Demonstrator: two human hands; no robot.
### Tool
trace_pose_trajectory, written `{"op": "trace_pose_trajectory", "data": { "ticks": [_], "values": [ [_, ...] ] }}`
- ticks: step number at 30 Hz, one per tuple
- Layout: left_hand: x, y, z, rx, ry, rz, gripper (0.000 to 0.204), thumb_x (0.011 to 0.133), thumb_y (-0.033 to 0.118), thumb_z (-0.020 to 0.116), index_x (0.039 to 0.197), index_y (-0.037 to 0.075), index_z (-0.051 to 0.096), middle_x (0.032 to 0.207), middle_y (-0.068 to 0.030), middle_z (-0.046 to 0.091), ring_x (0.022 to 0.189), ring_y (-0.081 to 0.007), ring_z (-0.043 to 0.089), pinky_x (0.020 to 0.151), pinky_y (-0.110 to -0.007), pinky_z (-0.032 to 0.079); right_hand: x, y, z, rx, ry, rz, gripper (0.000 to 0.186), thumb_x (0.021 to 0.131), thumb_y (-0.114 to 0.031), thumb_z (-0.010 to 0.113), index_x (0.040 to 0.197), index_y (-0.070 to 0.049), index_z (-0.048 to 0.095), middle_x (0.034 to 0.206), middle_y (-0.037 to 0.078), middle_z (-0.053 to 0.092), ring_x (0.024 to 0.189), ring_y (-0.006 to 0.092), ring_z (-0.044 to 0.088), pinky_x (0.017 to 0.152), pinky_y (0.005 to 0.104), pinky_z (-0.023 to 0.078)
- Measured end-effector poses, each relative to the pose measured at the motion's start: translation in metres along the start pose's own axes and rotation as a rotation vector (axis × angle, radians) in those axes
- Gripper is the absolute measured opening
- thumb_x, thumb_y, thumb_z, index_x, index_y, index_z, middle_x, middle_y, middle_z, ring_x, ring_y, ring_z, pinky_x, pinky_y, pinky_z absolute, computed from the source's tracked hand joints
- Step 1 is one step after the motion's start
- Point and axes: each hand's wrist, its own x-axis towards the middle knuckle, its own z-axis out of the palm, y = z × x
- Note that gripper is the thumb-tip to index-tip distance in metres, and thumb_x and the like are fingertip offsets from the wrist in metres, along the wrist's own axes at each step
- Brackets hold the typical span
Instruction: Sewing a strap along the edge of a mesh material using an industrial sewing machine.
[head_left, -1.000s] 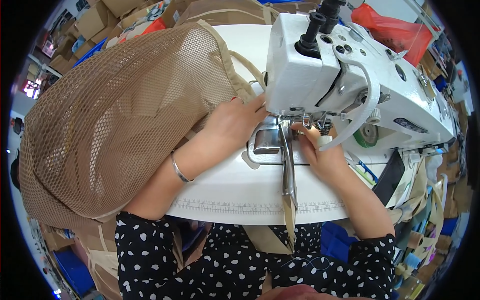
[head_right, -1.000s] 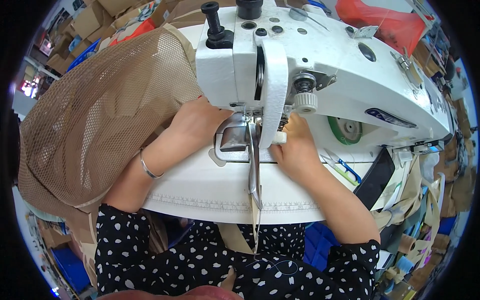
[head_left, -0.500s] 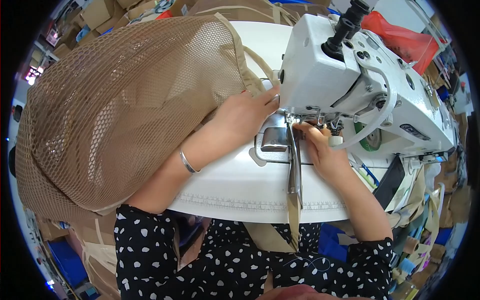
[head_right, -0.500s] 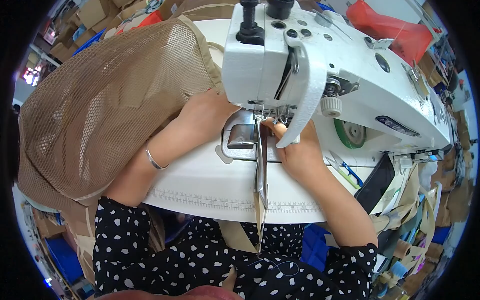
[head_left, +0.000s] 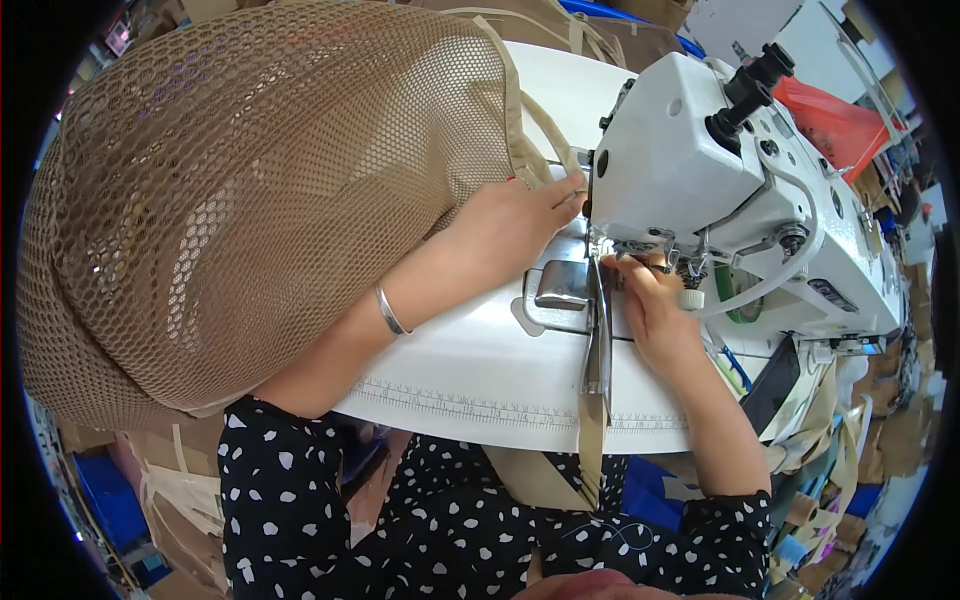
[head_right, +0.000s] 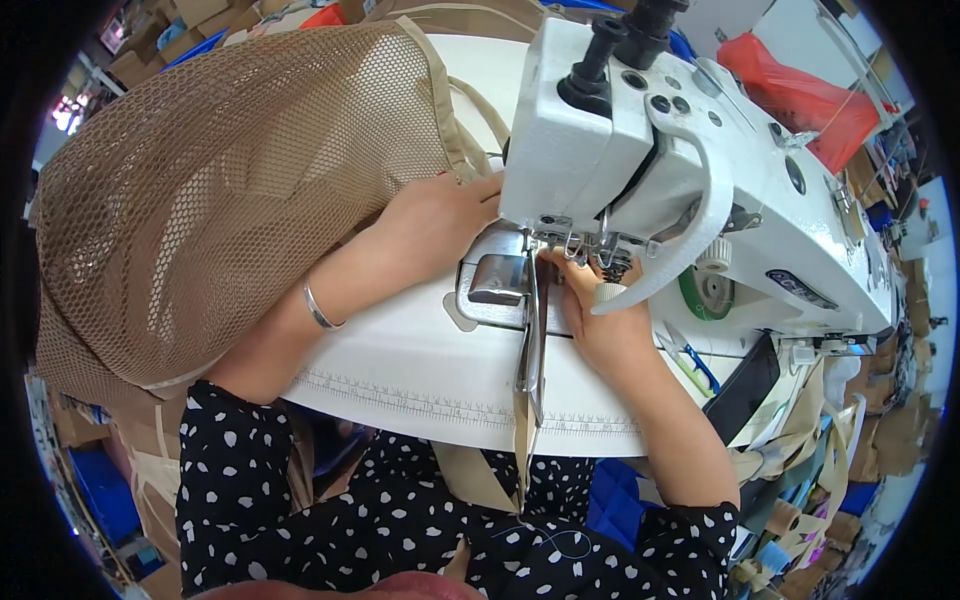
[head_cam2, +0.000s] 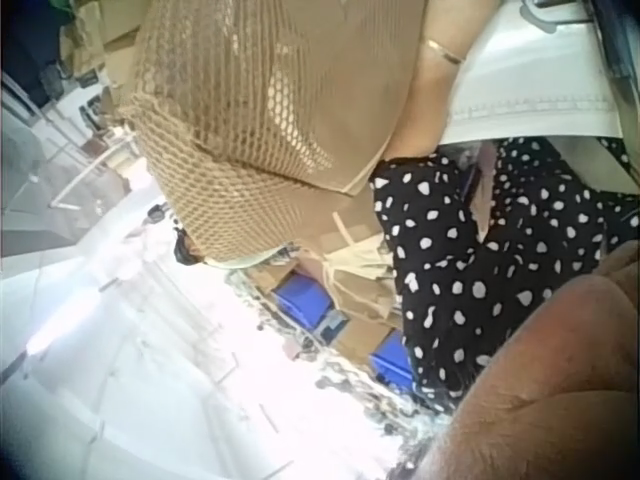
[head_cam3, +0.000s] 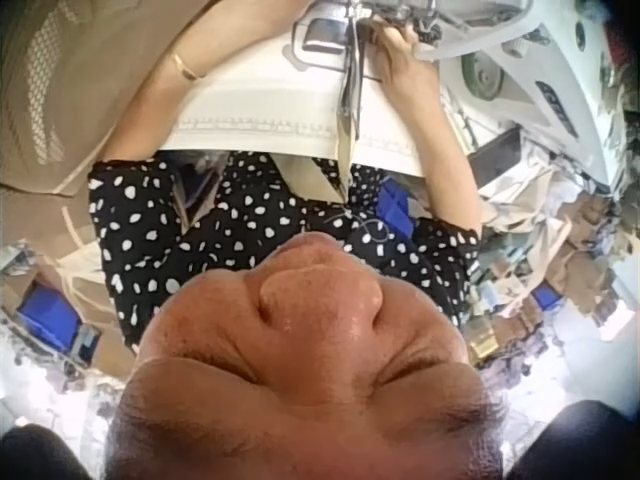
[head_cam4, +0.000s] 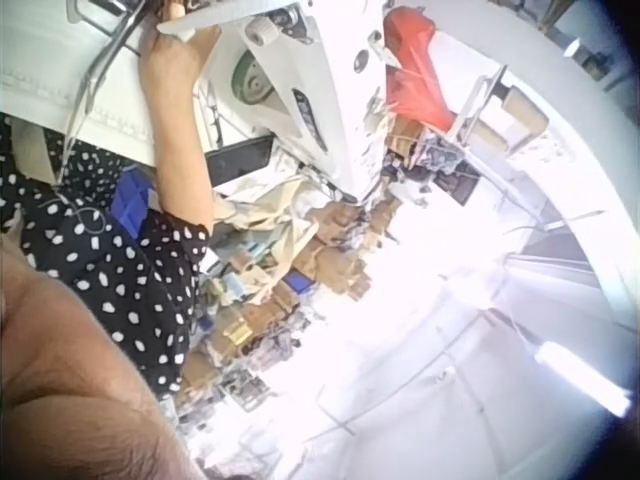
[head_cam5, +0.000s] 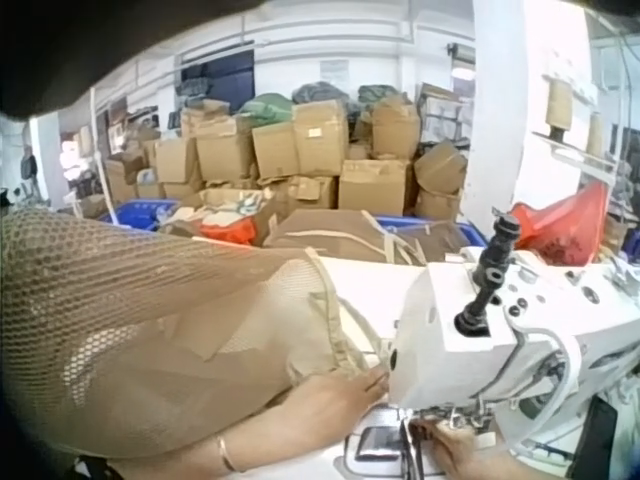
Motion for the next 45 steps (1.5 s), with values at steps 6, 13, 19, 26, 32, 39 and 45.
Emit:
{"op": "trace_pose_trajectory", "data": {
  "ticks": [6, 13, 19, 26, 32, 39, 45],
  "values": [
    [0.0, -0.003, 0.004, 0.012, 0.055, 0.047, 0.045, 0.084, 0.008, 0.057, 0.129, 0.006, 0.061, 0.145, -0.0055, 0.051, 0.078, -0.0262, 0.068, 0.074, -0.038, 0.056, -0.002, -0.001, 0.005, 0.026, 0.008, 0.073, 0.038, 0.092, 0.0, 0.053, 0.129, -0.006, 0.058, 0.126, 0.018, 0.056, 0.115, 0.0352, 0.052, 0.099, 0.0397, 0.043],
    [0.001, -0.002, 0.004, 0.025, 0.037, 0.066, 0.044, 0.082, 0.008, 0.061, 0.126, 0.014, 0.066, 0.144, -0.0105, 0.051, 0.079, -0.0265, 0.069, 0.071, -0.037, 0.057, -0.004, 0.007, 0.009, -0.002, 0.004, 0.056, 0.039, 0.092, 0.002, 0.053, 0.13, -0.006, 0.057, 0.125, 0.018, 0.056, 0.114, 0.0349, 0.052, 0.098, 0.0399, 0.043],
    [-0.001, -0.001, 0.004, 0.054, 0.045, 0.052, 0.044, 0.084, 0.009, 0.061, 0.127, 0.014, 0.066, 0.144, -0.0117, 0.05, 0.079, -0.0264, 0.068, 0.071, -0.037, 0.058, -0.004, 0.005, 0.008, -0.045, 0.031, 0.018, 0.039, 0.091, 0.004, 0.053, 0.129, -0.006, 0.058, 0.124, 0.017, 0.056, 0.113, 0.0348, 0.052, 0.099, 0.0397, 0.042],
    [0.001, 0.0, 0.002, 0.075, 0.026, 0.039, 0.043, 0.084, 0.009, 0.06, 0.127, 0.013, 0.065, 0.145, -0.0146, 0.049, 0.079, -0.0264, 0.068, 0.07, -0.037, 0.058, -0.003, 0.003, 0.008, -0.007, 0.069, 0.042, 0.041, 0.09, 0.001, 0.055, 0.128, -0.011, 0.061, 0.116, 0.016, 0.062, 0.106, 0.0356, 0.056, 0.097, 0.042, 0.044],
    [-0.001, -0.001, 0.002, 0.037, 0.051, 0.052, 0.042, 0.084, 0.009, 0.061, 0.125, 0.016, 0.067, 0.145, -0.015, 0.049, 0.079, -0.0266, 0.069, 0.069, -0.037, 0.058, -0.003, 0.004, 0.009, -0.036, 0.122, 0.021, 0.044, 0.087, 0.0, 0.058, 0.127, -0.016, 0.063, 0.105, 0.015, 0.069, 0.101, 0.036, 0.062, 0.096, 0.0459, 0.045],
    [0.0, -0.002, 0.006, 0.031, 0.099, 0.08, 0.04, 0.083, 0.01, 0.061, 0.122, 0.018, 0.068, 0.143, -0.0139, 0.05, 0.078, -0.0264, 0.069, 0.069, -0.037, 0.058, -0.001, 0.002, 0.003, 0.001, 0.015, 0.043, 0.041, 0.092, 0.001, 0.051, 0.13, -0.011, 0.06, 0.125, 0.016, 0.055, 0.109, 0.0331, 0.052, 0.096, 0.0386, 0.044],
    [-0.001, -0.001, 0.006, 0.026, 0.102, 0.081, 0.038, 0.084, 0.01, 0.061, 0.121, 0.016, 0.069, 0.144, -0.0128, 0.049, 0.079, -0.0268, 0.068, 0.07, -0.037, 0.057, -0.002, 0.003, 0.004, -0.013, 0.028, 0.028, 0.04, 0.092, 0.001, 0.052, 0.13, -0.011, 0.06, 0.127, 0.016, 0.056, 0.11, 0.0329, 0.053, 0.096, 0.0386, 0.045]
  ]
}}
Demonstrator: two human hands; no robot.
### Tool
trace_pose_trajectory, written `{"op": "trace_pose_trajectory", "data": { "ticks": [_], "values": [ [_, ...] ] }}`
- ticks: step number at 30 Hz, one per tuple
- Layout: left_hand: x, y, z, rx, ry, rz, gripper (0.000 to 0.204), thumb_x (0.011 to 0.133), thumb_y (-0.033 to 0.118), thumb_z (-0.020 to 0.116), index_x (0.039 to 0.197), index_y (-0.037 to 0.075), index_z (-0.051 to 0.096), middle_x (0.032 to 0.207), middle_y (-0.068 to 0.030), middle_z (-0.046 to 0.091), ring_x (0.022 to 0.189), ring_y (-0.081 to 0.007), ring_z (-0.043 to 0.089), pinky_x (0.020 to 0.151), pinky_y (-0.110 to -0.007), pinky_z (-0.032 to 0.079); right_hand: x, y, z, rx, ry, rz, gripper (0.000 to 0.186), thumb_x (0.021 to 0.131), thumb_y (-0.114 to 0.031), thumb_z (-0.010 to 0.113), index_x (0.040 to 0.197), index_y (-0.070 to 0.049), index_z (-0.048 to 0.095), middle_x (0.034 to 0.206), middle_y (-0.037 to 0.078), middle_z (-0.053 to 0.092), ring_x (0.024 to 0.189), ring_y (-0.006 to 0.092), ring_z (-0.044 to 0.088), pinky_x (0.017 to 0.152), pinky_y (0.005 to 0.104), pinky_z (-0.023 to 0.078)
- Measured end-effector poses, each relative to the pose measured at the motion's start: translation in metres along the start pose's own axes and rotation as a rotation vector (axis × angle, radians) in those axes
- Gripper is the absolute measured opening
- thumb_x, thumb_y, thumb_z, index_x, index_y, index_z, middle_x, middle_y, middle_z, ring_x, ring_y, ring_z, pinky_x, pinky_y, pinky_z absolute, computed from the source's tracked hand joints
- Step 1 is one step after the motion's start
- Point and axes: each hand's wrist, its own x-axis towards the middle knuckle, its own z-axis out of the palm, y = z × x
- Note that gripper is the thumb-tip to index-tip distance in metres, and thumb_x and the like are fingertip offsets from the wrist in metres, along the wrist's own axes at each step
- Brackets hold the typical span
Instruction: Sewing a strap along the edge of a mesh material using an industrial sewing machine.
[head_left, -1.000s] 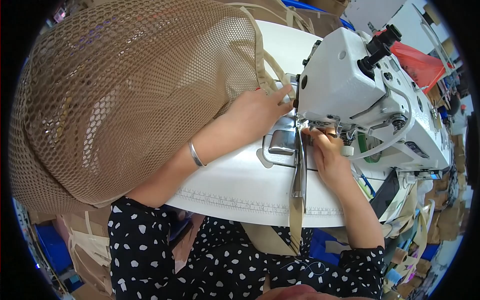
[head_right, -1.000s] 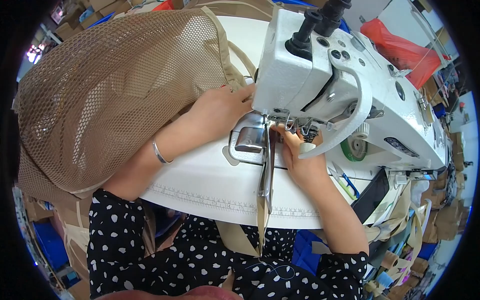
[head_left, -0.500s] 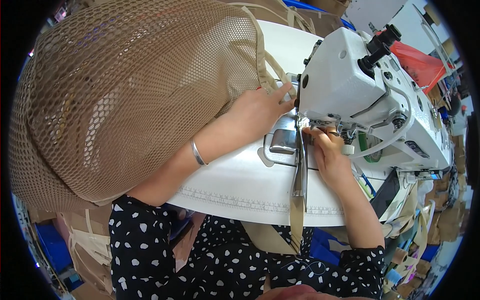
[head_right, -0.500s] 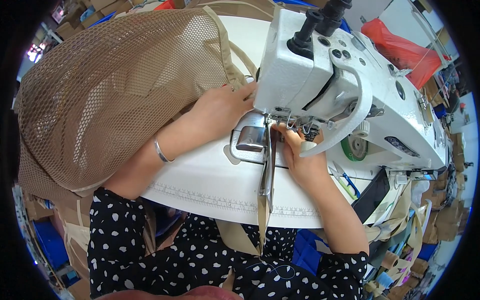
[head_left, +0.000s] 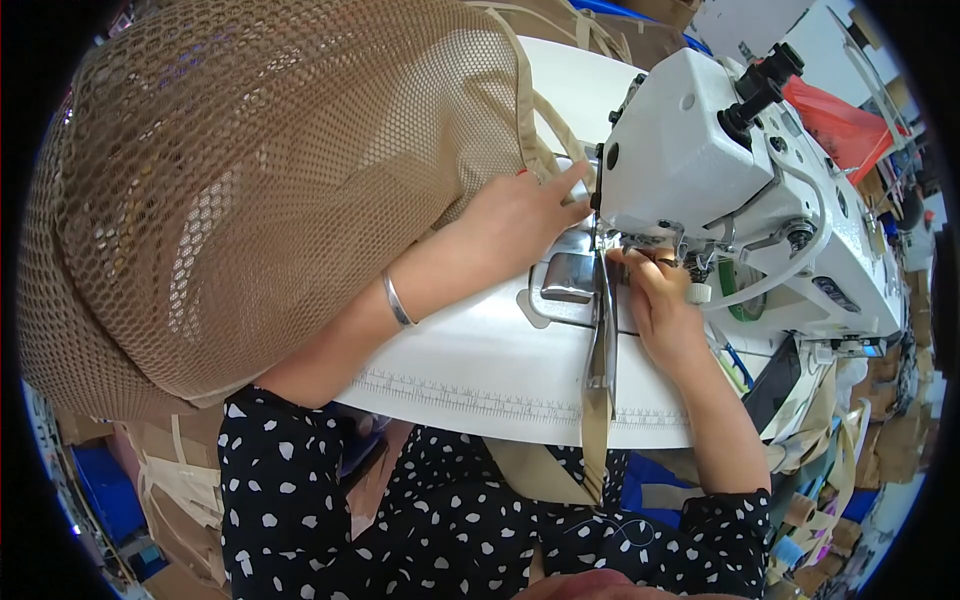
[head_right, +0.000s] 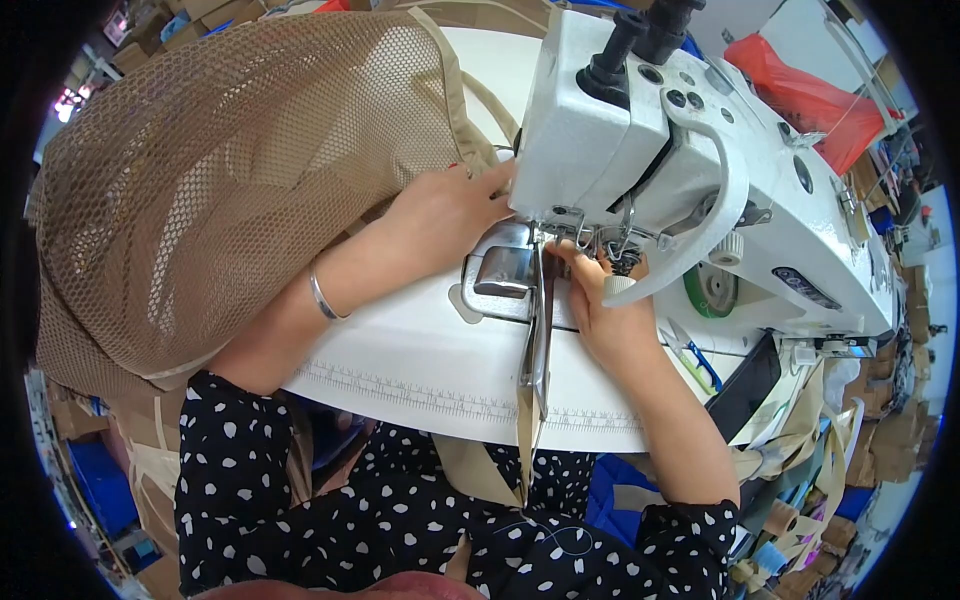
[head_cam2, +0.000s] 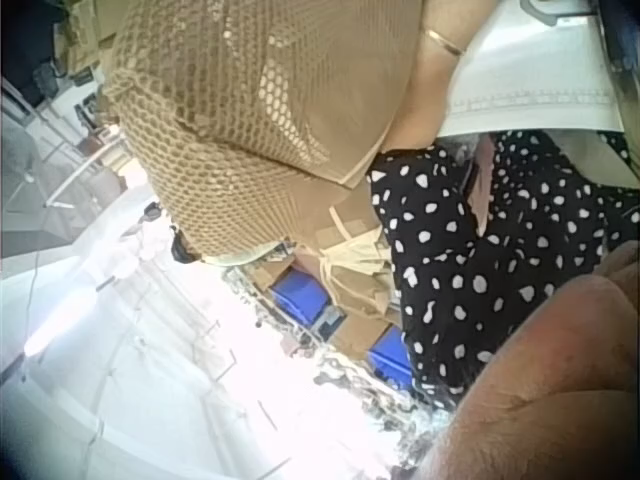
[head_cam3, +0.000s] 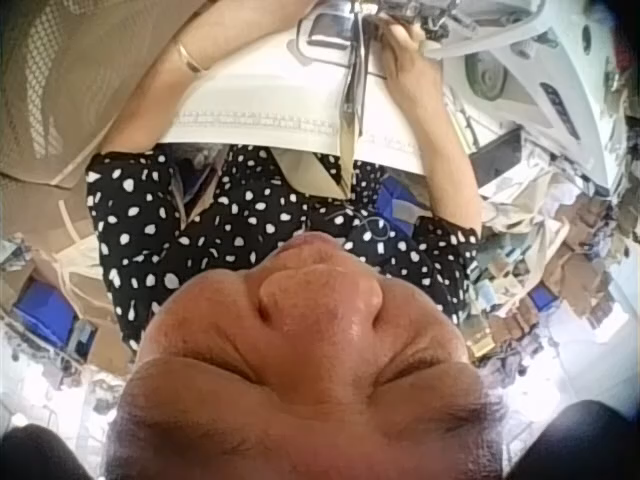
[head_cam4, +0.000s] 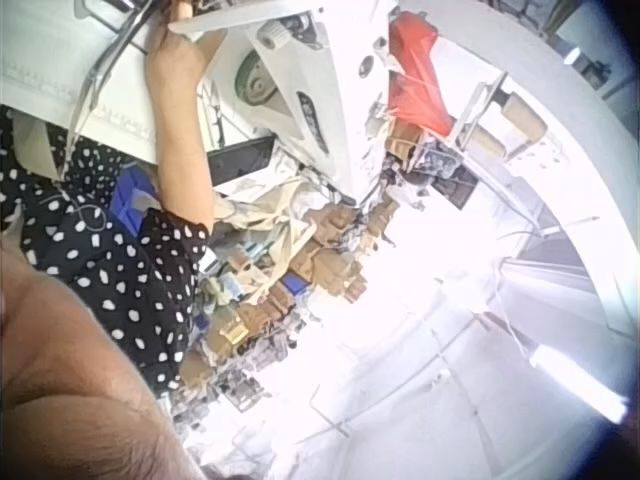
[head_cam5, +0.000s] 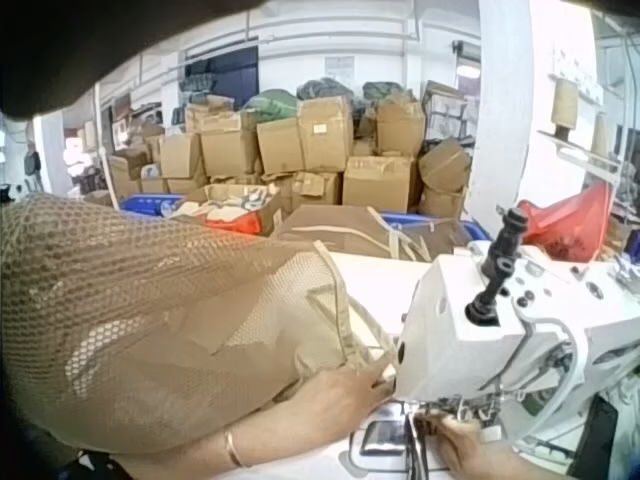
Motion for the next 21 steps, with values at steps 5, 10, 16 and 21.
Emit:
{"op": "trace_pose_trajectory", "data": {
  "ticks": [5, 10, 16, 21],
  "values": [
    [-0.002, 0.002, -0.005, 0.026, -0.05, -0.016, 0.038, 0.084, 0.01, 0.061, 0.121, 0.015, 0.069, 0.142, -0.0122, 0.049, 0.084, -0.0269, 0.068, 0.072, -0.037, 0.056, -0.001, -0.001, 0.003, -0.01, 0.016, -0.012, 0.04, 0.092, 0.001, 0.052, 0.13, -0.011, 0.06, 0.126, 0.016, 0.056, 0.11, 0.0333, 0.053, 0.096, 0.0386, 0.045],
    [0.0, 0.005, -0.007, 0.004, -0.093, -0.03, 0.038, 0.085, 0.009, 0.06, 0.122, 0.015, 0.068, 0.143, -0.0115, 0.049, 0.084, -0.0293, 0.068, 0.077, -0.039, 0.057, -0.005, 0.0, 0.004, -0.058, 0.017, 0.006, 0.042, 0.092, 0.001, 0.053, 0.13, -0.012, 0.06, 0.125, 0.015, 0.056, 0.11, 0.0336, 0.053, 0.095, 0.0389, 0.046],
    [0.002, 0.005, -0.01, -0.028, -0.148, -0.083, 0.037, 0.088, 0.012, 0.059, 0.123, 0.016, 0.067, 0.148, -0.0088, 0.047, 0.09, -0.0294, 0.07, 0.081, -0.04, 0.057, 0.0, -0.004, 0.003, -0.032, 0.053, 0.012, 0.041, 0.093, -0.003, 0.053, 0.131, -0.016, 0.06, 0.123, 0.013, 0.055, 0.116, 0.0323, 0.054, 0.092, 0.0386, 0.05],
    [0.007, 0.006, -0.009, 0.036, -0.15, -0.095, 0.034, 0.09, 0.013, 0.055, 0.121, 0.018, 0.067, 0.123, -0.0075, 0.056, 0.092, -0.0307, 0.067, 0.077, -0.041, 0.056, 0.0, 0.007, 0.005, -0.083, 0.083, -0.046, 0.04, 0.094, -0.006, 0.052, 0.131, -0.02, 0.06, 0.127, 0.013, 0.053, 0.104, 0.033, 0.063, 0.087, 0.0397, 0.053]
  ]
}}
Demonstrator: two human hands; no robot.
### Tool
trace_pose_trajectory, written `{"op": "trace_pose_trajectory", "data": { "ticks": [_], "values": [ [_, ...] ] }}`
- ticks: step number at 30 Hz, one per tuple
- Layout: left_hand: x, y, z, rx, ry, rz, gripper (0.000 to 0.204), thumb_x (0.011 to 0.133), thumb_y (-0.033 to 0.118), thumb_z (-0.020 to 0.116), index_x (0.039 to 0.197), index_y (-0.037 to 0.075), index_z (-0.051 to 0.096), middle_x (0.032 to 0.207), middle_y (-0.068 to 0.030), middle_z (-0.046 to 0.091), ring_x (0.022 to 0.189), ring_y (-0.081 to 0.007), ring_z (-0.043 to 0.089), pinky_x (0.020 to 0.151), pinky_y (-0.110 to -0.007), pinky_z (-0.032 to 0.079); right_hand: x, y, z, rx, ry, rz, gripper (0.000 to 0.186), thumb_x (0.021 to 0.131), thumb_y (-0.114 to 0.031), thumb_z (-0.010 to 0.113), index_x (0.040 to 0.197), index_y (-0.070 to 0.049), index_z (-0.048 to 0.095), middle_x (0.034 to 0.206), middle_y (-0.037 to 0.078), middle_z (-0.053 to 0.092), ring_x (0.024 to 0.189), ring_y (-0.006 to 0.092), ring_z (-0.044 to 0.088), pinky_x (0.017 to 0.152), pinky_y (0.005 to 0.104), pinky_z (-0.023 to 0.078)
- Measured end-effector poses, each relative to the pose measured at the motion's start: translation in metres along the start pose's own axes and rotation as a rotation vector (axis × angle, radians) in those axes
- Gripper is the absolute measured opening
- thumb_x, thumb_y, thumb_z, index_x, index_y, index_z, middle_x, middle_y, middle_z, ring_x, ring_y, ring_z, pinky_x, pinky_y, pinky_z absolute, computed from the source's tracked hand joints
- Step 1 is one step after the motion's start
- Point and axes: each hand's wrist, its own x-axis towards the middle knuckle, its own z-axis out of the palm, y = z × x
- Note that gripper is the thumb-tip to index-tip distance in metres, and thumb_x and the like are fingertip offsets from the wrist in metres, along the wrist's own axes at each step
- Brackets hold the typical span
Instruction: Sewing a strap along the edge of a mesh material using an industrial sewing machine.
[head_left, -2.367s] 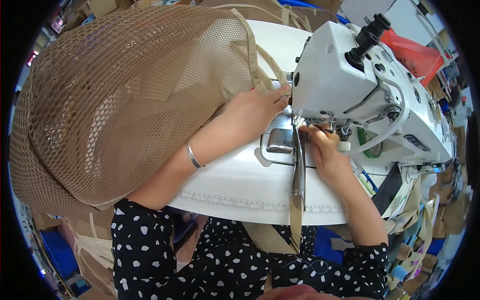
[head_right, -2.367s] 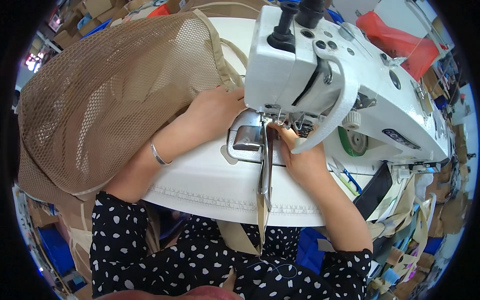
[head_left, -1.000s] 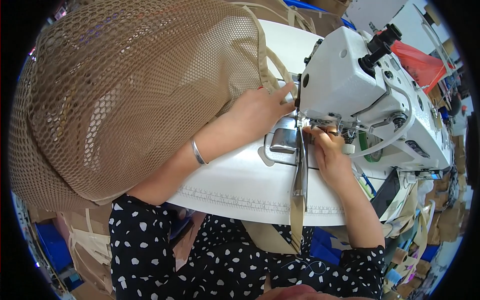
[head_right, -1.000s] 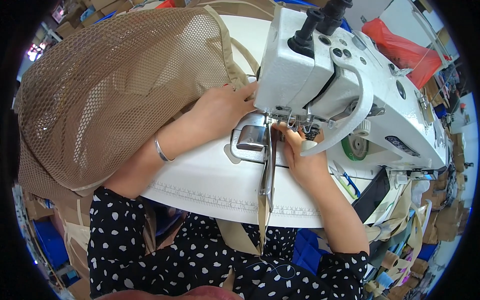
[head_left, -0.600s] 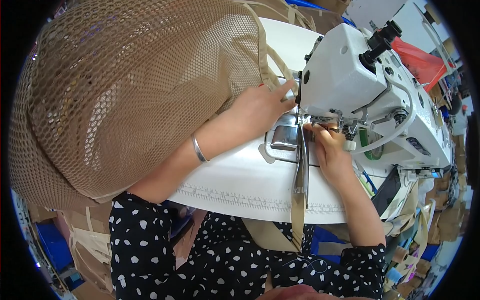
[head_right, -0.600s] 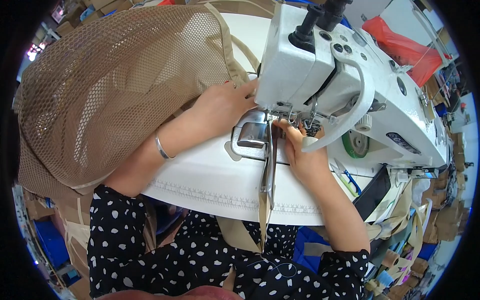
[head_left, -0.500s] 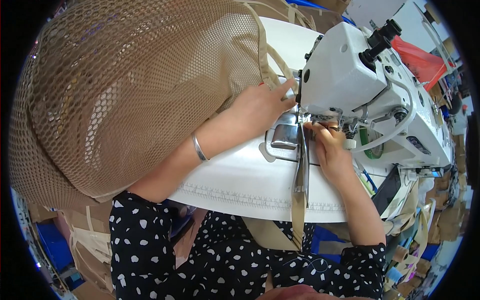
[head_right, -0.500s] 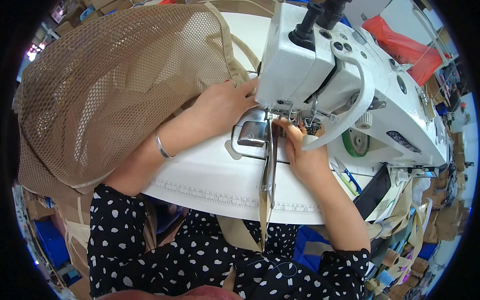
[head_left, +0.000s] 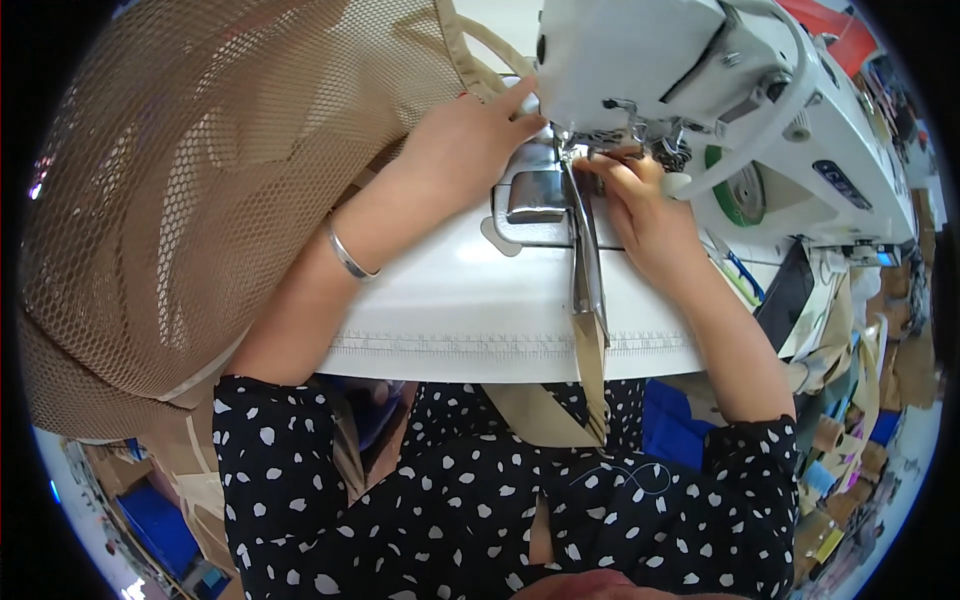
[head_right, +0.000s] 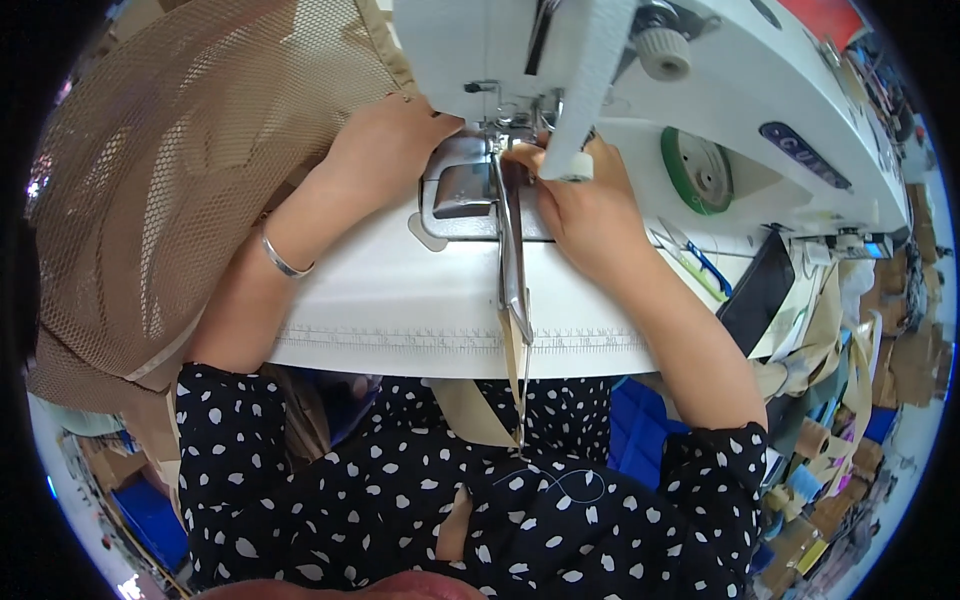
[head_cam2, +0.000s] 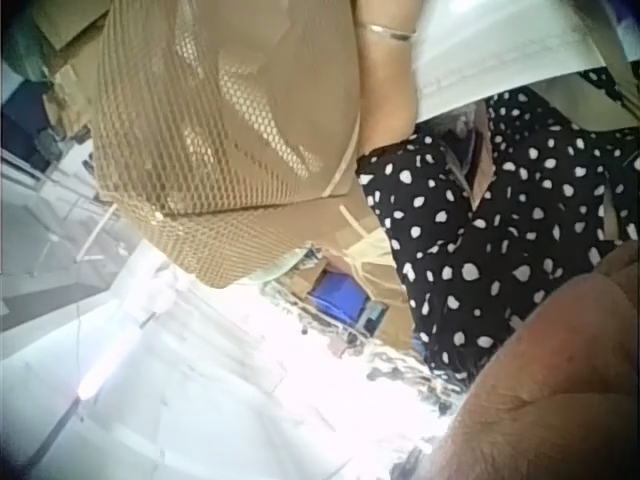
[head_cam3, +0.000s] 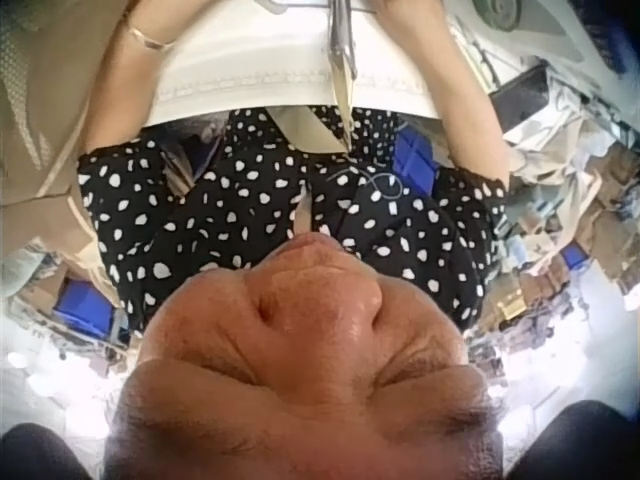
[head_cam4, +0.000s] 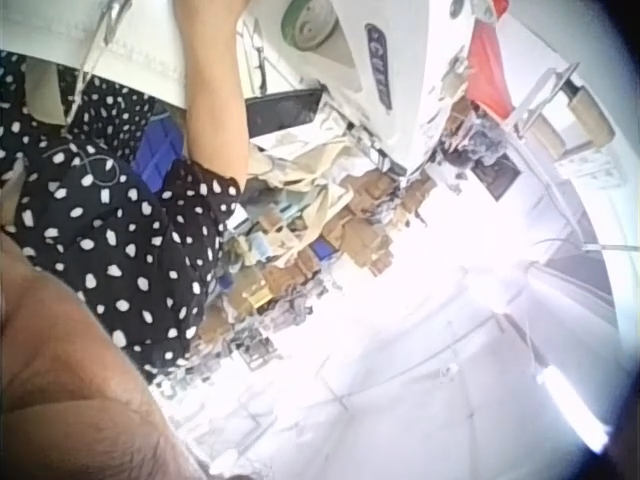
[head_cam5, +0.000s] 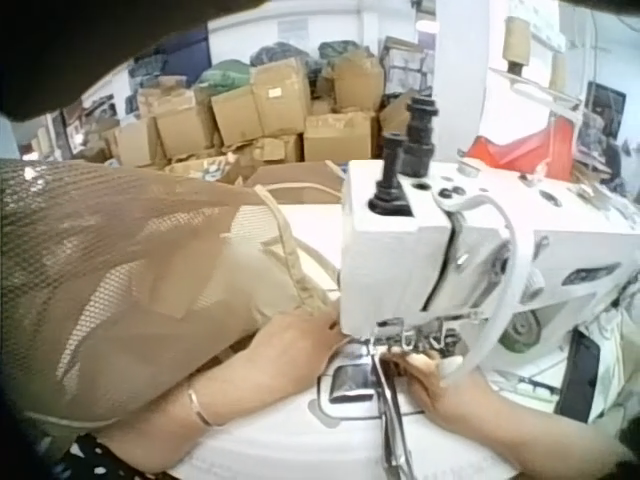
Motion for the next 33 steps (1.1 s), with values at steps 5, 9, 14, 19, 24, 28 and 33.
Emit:
{"op": "trace_pose_trajectory", "data": {
  "ticks": [5, 9, 14, 19, 24, 28, 33],
  "values": [
    [0.001, 0.0, -0.005, 0.047, -0.061, -0.002, 0.045, 0.086, 0.008, 0.058, 0.13, 0.02, 0.063, 0.153, -0.0056, 0.043, 0.094, -0.0311, 0.068, 0.08, -0.039, 0.057, 0.001, -0.001, -0.002, 0.018, 0.036, -0.017, 0.04, 0.091, -0.003, 0.053, 0.127, -0.019, 0.062, 0.122, 0.012, 0.057, 0.103, 0.0328, 0.064, 0.088, 0.0403, 0.052],
    [-0.002, 0.006, 0.0, 0.109, 0.066, -0.055, 0.043, 0.084, 0.006, 0.058, 0.127, 0.012, 0.06, 0.145, -0.0125, 0.048, 0.095, -0.0317, 0.066, 0.08, -0.04, 0.057, 0.003, 0.0, -0.002, -0.014, 0.028, -0.006, 0.039, 0.09, -0.003, 0.053, 0.125, -0.017, 0.063, 0.118, 0.012, 0.061, 0.104, 0.0339, 0.064, 0.089, 0.0416, 0.051],
    [-0.016, -0.001, 0.006, 0.002, 0.307, -0.075, 0.022, 0.084, 0.005, 0.056, 0.106, 0.002, 0.055, 0.1, -0.0175, 0.054, 0.089, -0.0317, 0.063, 0.076, -0.041, 0.055, 0.0, -0.001, 0.003, 0.074, 0.035, 0.024, 0.037, 0.088, -0.004, 0.057, 0.123, -0.015, 0.063, 0.119, 0.012, 0.065, 0.1, 0.0334, 0.066, 0.089, 0.0419, 0.051],
    [-0.054, 0.005, -0.014, -0.001, 0.378, 0.08, 0.016, 0.08, 0.006, 0.057, 0.096, 0.004, 0.058, 0.093, -0.014, 0.057, 0.087, -0.0298, 0.062, 0.074, -0.039, 0.053, -0.005, -0.03, -0.015, 0.032, 0.233, -0.422, 0.04, 0.077, -0.003, 0.069, 0.116, -0.009, 0.064, 0.117, 0.011, 0.067, 0.099, 0.0314, 0.067, 0.08, 0.0398, 0.056],
    [-0.098, 0.04, -0.042, -0.118, 0.562, 0.065, 0.023, 0.074, 0.002, 0.07, 0.096, 0.004, 0.064, 0.097, -0.0095, 0.063, 0.087, -0.0295, 0.061, 0.077, -0.041, 0.051, 0.022, -0.089, -0.022, 0.076, 0.324, -0.502, 0.039, 0.075, -0.004, 0.071, 0.113, -0.005, 0.064, 0.114, 0.011, 0.067, 0.097, 0.0281, 0.067, 0.076, 0.0358, 0.057],
    [-0.12, 0.055, -0.043, -0.115, 0.773, -0.09, 0.031, 0.074, 0.003, 0.074, 0.103, 0.004, 0.063, 0.104, -0.011, 0.062, 0.093, -0.0319, 0.059, 0.083, -0.043, 0.048, 0.042, -0.095, -0.025, -0.072, 0.132, -0.602, 0.036, 0.075, -0.005, 0.071, 0.11, -0.004, 0.064, 0.111, 0.009, 0.068, 0.09, 0.0258, 0.068, 0.072, 0.0367, 0.056],
    [-0.189, 0.074, -0.008, -0.069, 0.86, -0.234, 0.053, 0.077, 0.013, 0.076, 0.126, 0.007, 0.054, 0.125, -0.0151, 0.054, 0.113, -0.0358, 0.053, 0.094, -0.045, 0.041, 0.05, -0.12, -0.054, 0.165, 0.598, -0.625, 0.022, 0.078, 0.0, 0.07, 0.099, -0.005, 0.068, 0.093, 0.009, 0.07, 0.076, 0.0263, 0.068, 0.066, 0.036, 0.055]
  ]
}}
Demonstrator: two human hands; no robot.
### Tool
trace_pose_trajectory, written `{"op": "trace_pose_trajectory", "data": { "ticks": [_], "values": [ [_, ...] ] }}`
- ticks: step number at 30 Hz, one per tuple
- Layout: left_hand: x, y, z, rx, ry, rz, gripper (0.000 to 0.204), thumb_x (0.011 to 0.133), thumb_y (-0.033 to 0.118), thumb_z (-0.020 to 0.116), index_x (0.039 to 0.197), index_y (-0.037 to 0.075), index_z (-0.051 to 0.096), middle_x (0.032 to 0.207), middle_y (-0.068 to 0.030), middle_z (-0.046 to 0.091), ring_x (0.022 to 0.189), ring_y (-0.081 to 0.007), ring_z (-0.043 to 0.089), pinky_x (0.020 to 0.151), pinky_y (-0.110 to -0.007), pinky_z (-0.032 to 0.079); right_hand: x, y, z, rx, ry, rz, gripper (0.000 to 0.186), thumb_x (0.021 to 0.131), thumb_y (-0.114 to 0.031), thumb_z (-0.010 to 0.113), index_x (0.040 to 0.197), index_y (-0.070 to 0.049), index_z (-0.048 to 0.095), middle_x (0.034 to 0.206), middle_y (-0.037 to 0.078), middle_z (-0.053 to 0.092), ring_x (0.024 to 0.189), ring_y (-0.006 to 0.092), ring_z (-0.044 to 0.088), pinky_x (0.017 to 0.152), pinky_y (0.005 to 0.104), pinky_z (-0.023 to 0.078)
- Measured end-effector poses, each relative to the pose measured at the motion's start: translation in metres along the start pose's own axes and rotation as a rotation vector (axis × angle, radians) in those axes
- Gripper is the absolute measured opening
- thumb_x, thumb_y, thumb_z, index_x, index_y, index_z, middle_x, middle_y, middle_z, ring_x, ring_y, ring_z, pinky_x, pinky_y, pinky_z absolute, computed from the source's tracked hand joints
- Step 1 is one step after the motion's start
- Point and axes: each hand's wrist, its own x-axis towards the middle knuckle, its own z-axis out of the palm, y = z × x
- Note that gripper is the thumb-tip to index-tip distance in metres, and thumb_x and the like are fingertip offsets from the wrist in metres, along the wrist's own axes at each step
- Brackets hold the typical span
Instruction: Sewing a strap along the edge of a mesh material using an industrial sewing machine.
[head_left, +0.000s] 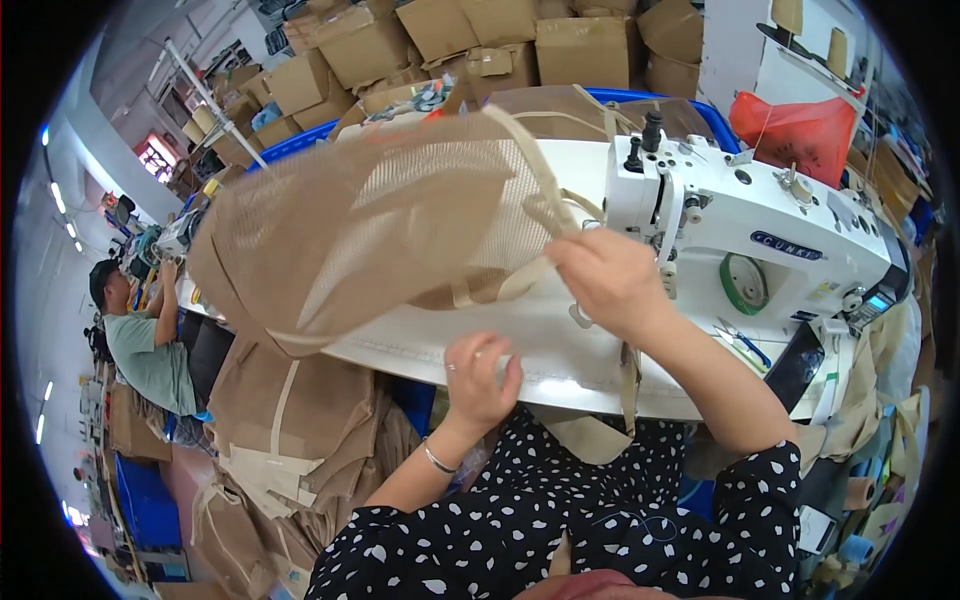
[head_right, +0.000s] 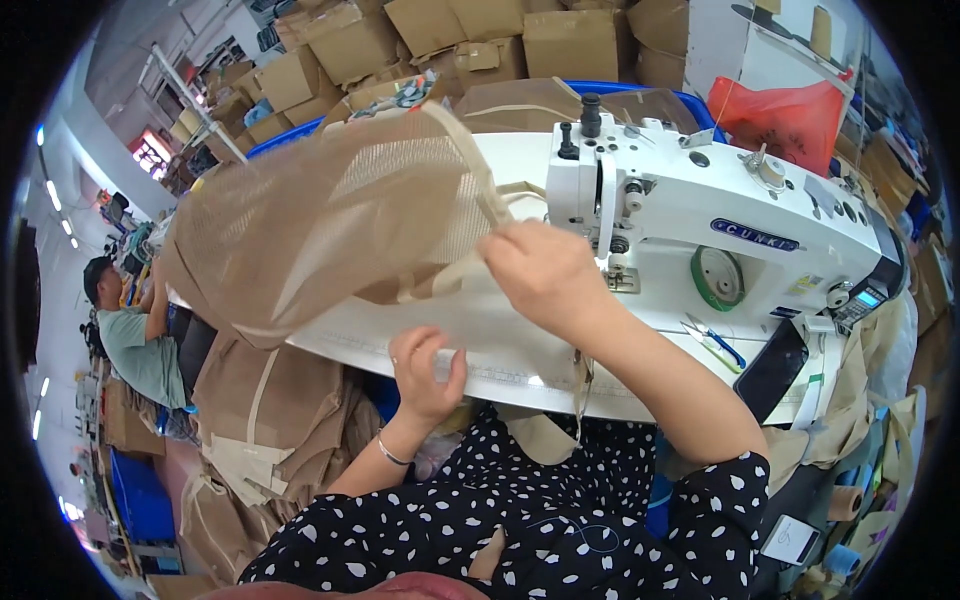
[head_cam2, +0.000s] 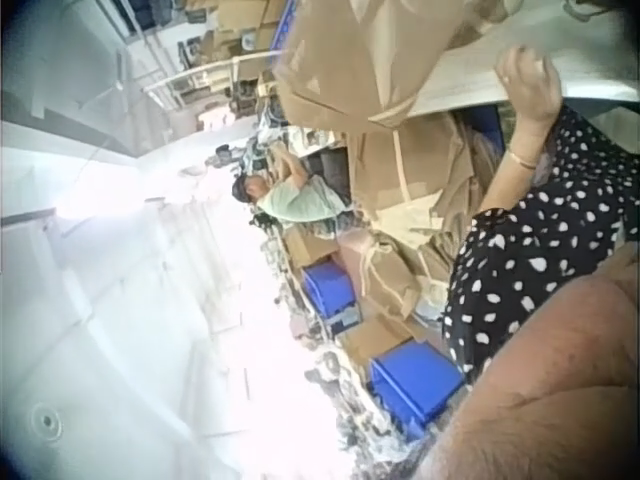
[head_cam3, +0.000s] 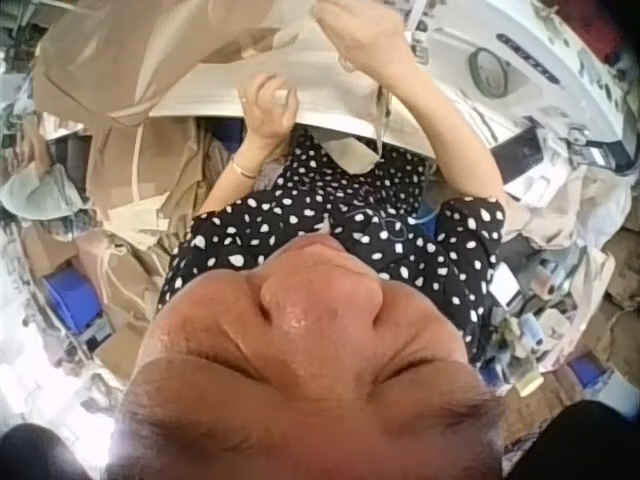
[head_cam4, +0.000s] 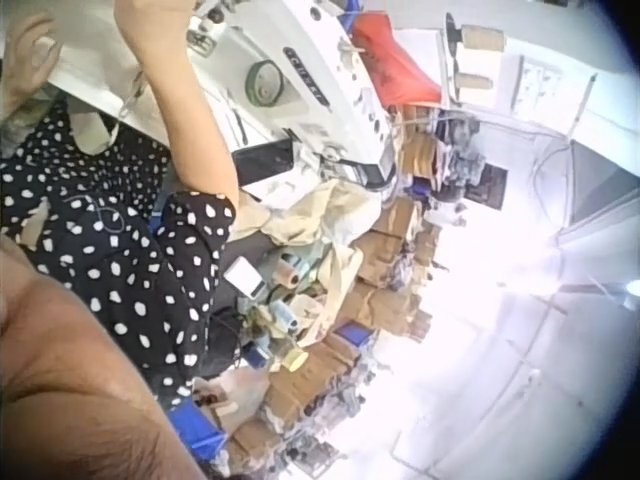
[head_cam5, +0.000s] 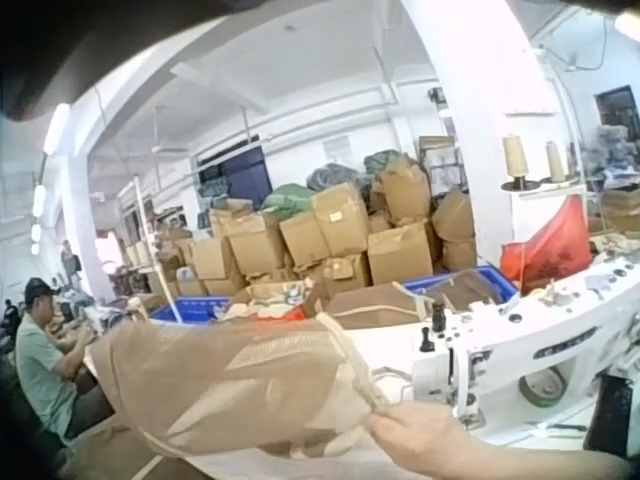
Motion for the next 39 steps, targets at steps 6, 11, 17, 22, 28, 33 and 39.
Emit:
{"op": "trace_pose_trajectory", "data": {
  "ticks": [6, 11, 17, 22, 28, 33, 39],
  "values": [
    [0.01, -0.052, -0.022, 0.324, 0.084, -0.233, 0.092, 0.076, 0.023, 0.081, 0.151, 0.006, 0.031, 0.158, -0.0287, 0.017, 0.143, -0.0515, 0.021, 0.112, -0.061, 0.025, 0.029, -0.013, -0.026, 0.13, 0.192, 0.132, 0.019, 0.083, 0.002, 0.066, 0.1, -0.003, 0.072, 0.09, 0.011, 0.07, 0.074, 0.0239, 0.066, 0.064, 0.0303, 0.052],
    [0.064, -0.085, -0.013, 0.227, 0.194, -0.12, 0.094, 0.075, 0.01, 0.081, 0.152, 0.008, 0.028, 0.159, -0.0276, 0.018, 0.144, -0.0493, 0.023, 0.114, -0.055, 0.028, 0.041, -0.021, -0.037, 0.403, 0.328, 0.411, 0.015, 0.088, 0.0, 0.064, 0.1, -0.002, 0.073, 0.089, 0.008, 0.072, 0.073, 0.0135, 0.066, 0.066, 0.0257, 0.051],
    [0.118, -0.117, -0.06, 0.237, 0.163, 0.072, 0.037, 0.076, -0.008, 0.064, 0.109, 0.009, 0.068, 0.104, -0.0045, 0.069, 0.106, -0.0279, 0.064, 0.108, -0.051, 0.039, 0.035, -0.01, -0.04, 0.617, 0.373, 0.487, 0.02, 0.091, -0.002, 0.062, 0.109, -0.002, 0.071, 0.096, 0.008, 0.071, 0.08, 0.0138, 0.066, 0.07, 0.0259, 0.051],
    [0.159, -0.088, -0.119, 0.202, 0.217, 0.138, 0.043, 0.072, -0.01, 0.069, 0.111, 0.008, 0.067, 0.105, -0.0065, 0.069, 0.103, -0.0279, 0.063, 0.101, -0.043, 0.046, 0.033, -0.013, -0.049, 0.341, 0.183, 0.481, 0.057, 0.088, -0.006, 0.067, 0.142, -0.006, 0.048, 0.129, 0.016, 0.06, 0.109, 0.0245, 0.063, 0.082, 0.0291, 0.054],
    [0.168, -0.064, -0.135, 0.162, -0.107, 0.001, 0.042, 0.075, -0.009, 0.069, 0.114, 0.009, 0.07, 0.104, -0.0115, 0.068, 0.1, -0.0292, 0.061, 0.089, -0.037, 0.048, 0.023, -0.017, -0.019, 0.135, 0.317, 0.289, 0.096, 0.081, -0.006, 0.074, 0.157, -0.006, 0.014, 0.16, 0.021, 0.024, 0.139, 0.035, 0.042, 0.096, 0.0341, 0.053],
    [0.127, -0.092, -0.135, -0.064, -0.349, -0.124, 0.04, 0.079, -0.013, 0.061, 0.117, 0.001, 0.066, 0.119, -0.0151, 0.058, 0.112, -0.0304, 0.058, 0.093, -0.038, 0.048, 0.016, -0.025, 0.004, -0.084, 0.247, -0.236, 0.057, 0.078, -0.016, 0.064, 0.134, -0.015, 0.055, 0.15, 0.021, 0.043, 0.088, 0.0292, 0.069, 0.066, 0.0391, 0.056],
    [0.116, 0.007, -0.08, 0.32, -0.295, 0.348, 0.093, 0.08, 0.052, 0.078, 0.143, -0.006, 0.044, 0.141, -0.0293, 0.047, 0.128, -0.0433, 0.05, 0.107, -0.05, 0.044, -0.002, 0.001, 0.05, 0.061, 0.183, 0.057, 0.024, 0.074, -0.023, 0.069, 0.094, -0.01, 0.065, 0.103, 0.008, 0.067, 0.073, 0.031, 0.064, 0.062, 0.0429, 0.051]
  ]
}}
